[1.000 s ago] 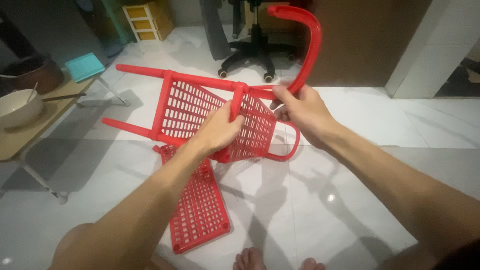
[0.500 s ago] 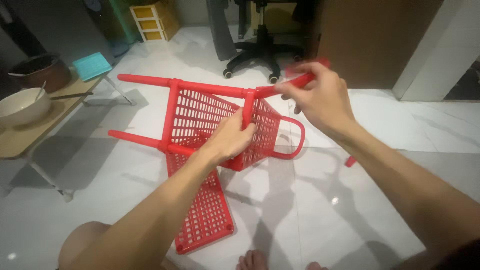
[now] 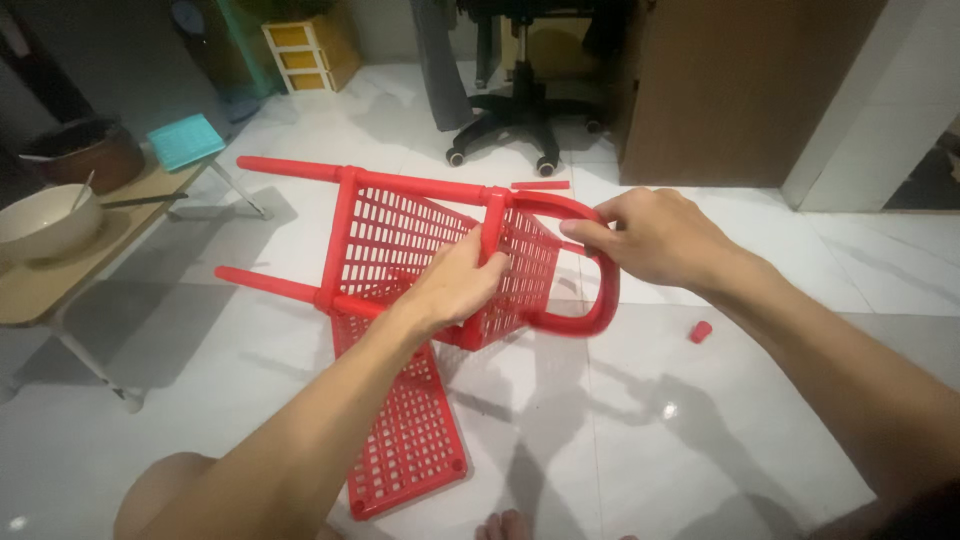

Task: The person assembles a red plastic storage rack by connecting vertical and horizontal bars to mesh panels. They insert small red plastic caps into the joints to secure the pieces together, gradually building the frame and attaching the handle.

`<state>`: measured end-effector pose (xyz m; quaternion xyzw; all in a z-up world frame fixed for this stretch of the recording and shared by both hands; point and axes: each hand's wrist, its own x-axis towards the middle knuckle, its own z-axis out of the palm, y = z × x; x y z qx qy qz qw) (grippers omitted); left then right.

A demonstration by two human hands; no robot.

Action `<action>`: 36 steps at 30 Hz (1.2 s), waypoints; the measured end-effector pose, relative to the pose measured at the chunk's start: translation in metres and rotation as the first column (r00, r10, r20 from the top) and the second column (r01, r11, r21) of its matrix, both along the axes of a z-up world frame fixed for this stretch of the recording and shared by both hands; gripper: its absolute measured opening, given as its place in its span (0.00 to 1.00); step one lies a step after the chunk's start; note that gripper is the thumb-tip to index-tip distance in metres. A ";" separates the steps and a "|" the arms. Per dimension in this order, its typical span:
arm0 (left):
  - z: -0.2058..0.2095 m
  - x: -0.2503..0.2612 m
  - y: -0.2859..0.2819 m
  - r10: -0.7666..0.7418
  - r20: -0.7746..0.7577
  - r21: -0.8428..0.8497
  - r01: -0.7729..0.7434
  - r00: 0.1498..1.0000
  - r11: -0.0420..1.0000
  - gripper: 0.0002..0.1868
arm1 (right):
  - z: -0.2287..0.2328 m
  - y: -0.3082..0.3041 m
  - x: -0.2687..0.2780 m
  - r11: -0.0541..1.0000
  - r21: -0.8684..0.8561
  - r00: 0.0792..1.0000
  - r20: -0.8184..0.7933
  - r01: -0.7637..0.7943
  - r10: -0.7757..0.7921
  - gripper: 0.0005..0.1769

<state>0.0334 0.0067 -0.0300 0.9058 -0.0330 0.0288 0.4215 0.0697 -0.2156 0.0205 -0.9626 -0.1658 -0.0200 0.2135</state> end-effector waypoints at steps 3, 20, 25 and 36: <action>0.004 -0.002 -0.001 0.033 -0.106 -0.003 -0.033 0.994 0.999 0.26 | 0.003 -0.002 -0.001 0.995 0.087 0.998 -0.045 -0.041 0.045 0.30; -0.025 0.000 0.010 0.014 -0.055 -0.210 -0.026 0.998 0.977 0.24 | -0.012 0.006 -0.003 0.866 0.493 0.947 -0.311 0.089 0.080 0.31; -0.030 -0.004 0.015 -0.035 -0.047 -0.236 0.023 0.998 0.971 0.22 | -0.014 0.004 -0.003 0.838 0.539 0.935 -0.334 0.087 0.118 0.30; -0.023 -0.008 0.005 0.063 -0.015 -0.155 -0.064 0.998 0.986 0.23 | -0.026 0.004 0.002 0.826 0.559 0.945 -0.304 0.073 0.122 0.30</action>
